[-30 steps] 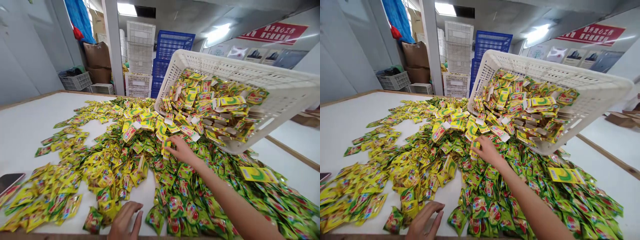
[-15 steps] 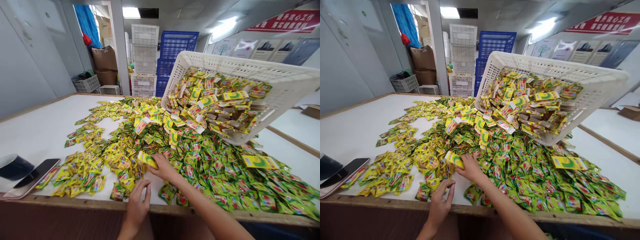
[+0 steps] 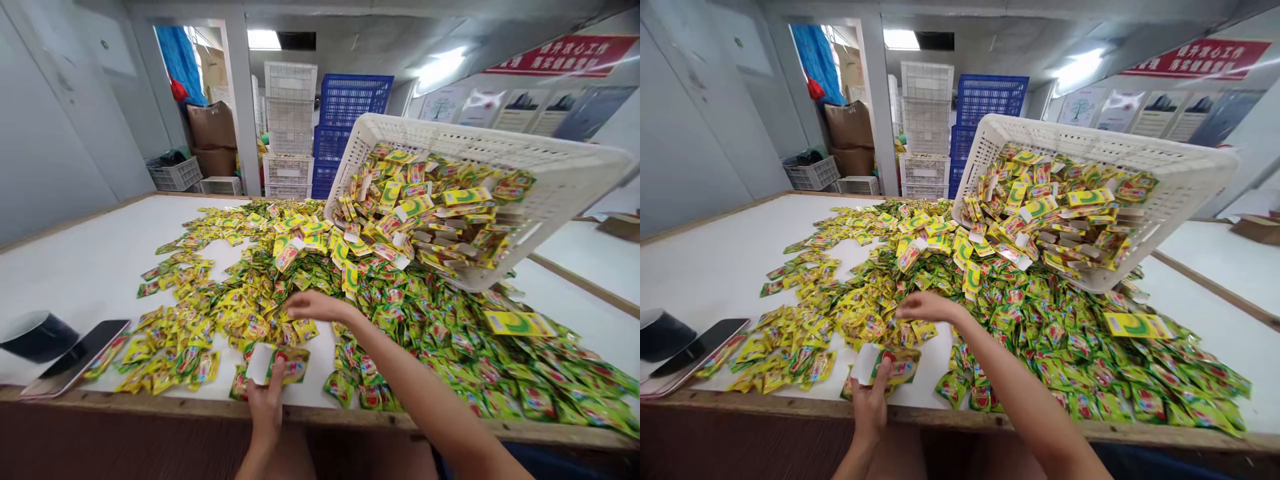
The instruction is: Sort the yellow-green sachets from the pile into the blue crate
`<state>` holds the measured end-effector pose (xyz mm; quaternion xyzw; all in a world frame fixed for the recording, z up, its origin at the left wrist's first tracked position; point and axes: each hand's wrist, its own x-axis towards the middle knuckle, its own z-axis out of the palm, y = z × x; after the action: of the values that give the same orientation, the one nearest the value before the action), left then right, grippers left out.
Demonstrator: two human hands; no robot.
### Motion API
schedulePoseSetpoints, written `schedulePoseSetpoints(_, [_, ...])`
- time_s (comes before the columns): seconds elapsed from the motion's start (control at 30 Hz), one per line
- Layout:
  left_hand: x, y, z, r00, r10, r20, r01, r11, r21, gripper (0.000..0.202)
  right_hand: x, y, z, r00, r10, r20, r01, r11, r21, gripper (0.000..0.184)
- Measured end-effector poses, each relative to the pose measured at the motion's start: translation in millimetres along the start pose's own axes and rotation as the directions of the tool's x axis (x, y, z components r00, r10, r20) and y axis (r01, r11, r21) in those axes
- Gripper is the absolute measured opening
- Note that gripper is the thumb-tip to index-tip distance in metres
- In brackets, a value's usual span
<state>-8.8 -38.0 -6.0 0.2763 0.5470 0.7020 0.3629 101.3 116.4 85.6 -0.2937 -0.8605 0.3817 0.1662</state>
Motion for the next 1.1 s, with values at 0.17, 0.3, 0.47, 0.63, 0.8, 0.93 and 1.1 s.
schedulePoseSetpoints(0.17, [-1.6, 1.4, 2.4, 0.996, -0.011, 0.09, 0.013, 1.0, -0.023, 0.042, 100.1, 1.9, -26.2, 0.897, -0.122, -0.425, -0.162, 0.803, -0.573, 0.058])
schedulePoseSetpoints(0.3, [-1.3, 0.6, 3.7, 0.993, 0.058, 0.102, -0.056, 0.998, -0.021, 0.041, 131.1, 16.6, -14.7, 0.964, -0.07, -0.257, -0.161, 0.614, -0.773, 0.069])
schedulePoseSetpoints(0.47, [-2.9, -8.4, 2.9, 0.982, 0.102, 0.156, -0.099, 0.995, -0.029, 0.036, 104.9, 30.0, 12.9, 0.997, -0.014, -0.081, -0.06, 0.551, -0.833, 0.074])
schedulePoseSetpoints(0.63, [-2.9, -12.5, -1.5, 0.973, 0.064, 0.22, -0.063, 0.998, -0.01, 0.035, 59.9, 23.7, 15.5, 0.999, -0.045, 0.0, 0.023, 0.501, -0.865, 0.065])
schedulePoseSetpoints(0.8, [-3.1, -12.9, -2.8, 0.965, 0.09, 0.248, -0.085, 0.996, -0.029, 0.032, 5.7, 33.6, 15.0, 0.998, -0.037, 0.056, 0.067, 0.471, -0.88, 0.028])
schedulePoseSetpoints(0.93, [-4.3, -16.0, -2.2, 0.966, 0.114, 0.233, -0.108, 0.993, -0.04, 0.033, -20.1, 29.6, 13.9, 0.999, 0.028, 0.032, 0.014, 0.478, -0.878, 0.015])
schedulePoseSetpoints(1.1, [-8.3, -9.8, 0.1, 0.97, 0.144, 0.195, -0.144, 0.989, -0.019, 0.034, 16.0, -0.7, 27.0, 0.976, -0.069, -0.206, -0.112, 0.654, -0.749, 0.042])
